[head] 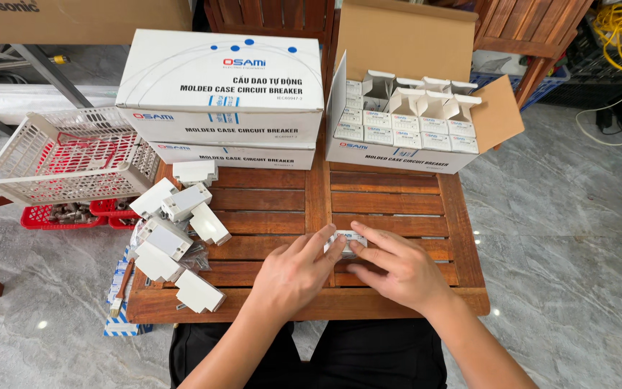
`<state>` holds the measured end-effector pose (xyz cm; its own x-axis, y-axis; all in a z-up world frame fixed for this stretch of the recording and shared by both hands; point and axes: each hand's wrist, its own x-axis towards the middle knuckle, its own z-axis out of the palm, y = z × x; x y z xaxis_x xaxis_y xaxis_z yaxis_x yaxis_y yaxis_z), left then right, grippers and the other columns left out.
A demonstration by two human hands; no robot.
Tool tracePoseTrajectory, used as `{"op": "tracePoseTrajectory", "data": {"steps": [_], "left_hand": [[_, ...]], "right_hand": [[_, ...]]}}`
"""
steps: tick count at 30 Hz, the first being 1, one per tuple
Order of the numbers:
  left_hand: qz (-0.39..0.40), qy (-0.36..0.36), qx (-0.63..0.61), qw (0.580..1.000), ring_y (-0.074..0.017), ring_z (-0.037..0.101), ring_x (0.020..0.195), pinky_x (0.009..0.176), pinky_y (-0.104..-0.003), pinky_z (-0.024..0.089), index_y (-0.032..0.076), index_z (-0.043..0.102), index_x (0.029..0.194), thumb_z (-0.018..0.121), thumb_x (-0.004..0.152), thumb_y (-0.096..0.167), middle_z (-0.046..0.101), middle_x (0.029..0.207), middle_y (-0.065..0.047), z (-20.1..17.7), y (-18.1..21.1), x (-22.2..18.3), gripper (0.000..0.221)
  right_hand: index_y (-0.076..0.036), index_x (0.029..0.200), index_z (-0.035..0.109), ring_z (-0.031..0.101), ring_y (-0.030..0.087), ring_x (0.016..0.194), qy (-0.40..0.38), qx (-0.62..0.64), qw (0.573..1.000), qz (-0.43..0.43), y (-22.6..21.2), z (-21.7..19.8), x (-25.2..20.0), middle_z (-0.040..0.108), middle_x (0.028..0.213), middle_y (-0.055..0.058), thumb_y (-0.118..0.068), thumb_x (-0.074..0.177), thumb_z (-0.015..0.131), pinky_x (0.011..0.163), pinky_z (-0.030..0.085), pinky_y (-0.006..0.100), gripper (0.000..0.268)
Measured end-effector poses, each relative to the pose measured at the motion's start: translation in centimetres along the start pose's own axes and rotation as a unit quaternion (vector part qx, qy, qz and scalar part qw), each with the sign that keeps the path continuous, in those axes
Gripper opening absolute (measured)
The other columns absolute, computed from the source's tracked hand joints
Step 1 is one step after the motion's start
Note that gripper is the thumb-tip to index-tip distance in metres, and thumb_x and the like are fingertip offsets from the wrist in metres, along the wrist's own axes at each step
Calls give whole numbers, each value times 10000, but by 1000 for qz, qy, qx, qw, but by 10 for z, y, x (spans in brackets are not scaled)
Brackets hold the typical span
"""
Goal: The person picks up circuit breakers from a wooden table, places them into individual cardboard boxes, and handles small plastic bags of screws.
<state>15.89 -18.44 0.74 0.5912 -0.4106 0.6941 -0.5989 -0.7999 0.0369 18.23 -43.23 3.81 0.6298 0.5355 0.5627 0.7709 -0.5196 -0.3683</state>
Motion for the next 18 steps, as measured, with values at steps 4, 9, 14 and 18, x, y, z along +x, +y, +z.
{"op": "tracePoseTrajectory", "data": {"steps": [4, 9, 14, 18], "left_hand": [[-41, -5, -52, 998, -190, 774, 901, 480, -353, 552, 176, 704, 1391, 788, 1089, 216, 747, 1386, -64, -13, 9, 13, 315], [-143, -31, -237, 960, -291, 756, 1047, 782, -436, 648, 77, 791, 1276, 697, 1086, 162, 771, 1250, -62, -42, -2, 72, 228], [-80, -70, -170, 980, -347, 727, 902, 643, -512, 620, 100, 776, 1021, 656, 1075, 177, 702, 1007, -77, -24, -42, 198, 153], [-74, -117, -17, 990, -338, 753, 947, 789, -485, 641, 143, 829, 957, 756, 865, 91, 676, 995, -55, 119, -99, 295, 128]], "right_hand": [[-130, 1228, 838, 832, 231, 1196, -31, 5, 999, 20, 2, -11, 10, 778, 1429, 90, -153, 967, 891, 1015, 707, 356, 268], [-216, 1453, 719, 637, 208, 569, -186, 61, 951, 239, 3, -37, 20, 680, 1258, -56, -218, 941, 837, 620, 551, 339, 525], [-150, 1254, 793, 760, 235, 1093, -71, 87, 965, 237, 48, -60, 22, 766, 1184, 31, -192, 842, 909, 811, 634, 386, 430], [41, 1315, 767, 797, 375, 1043, 100, -2, 959, 266, 68, -118, 86, 783, 1063, 248, -86, 822, 945, 801, 662, 462, 539]]}}
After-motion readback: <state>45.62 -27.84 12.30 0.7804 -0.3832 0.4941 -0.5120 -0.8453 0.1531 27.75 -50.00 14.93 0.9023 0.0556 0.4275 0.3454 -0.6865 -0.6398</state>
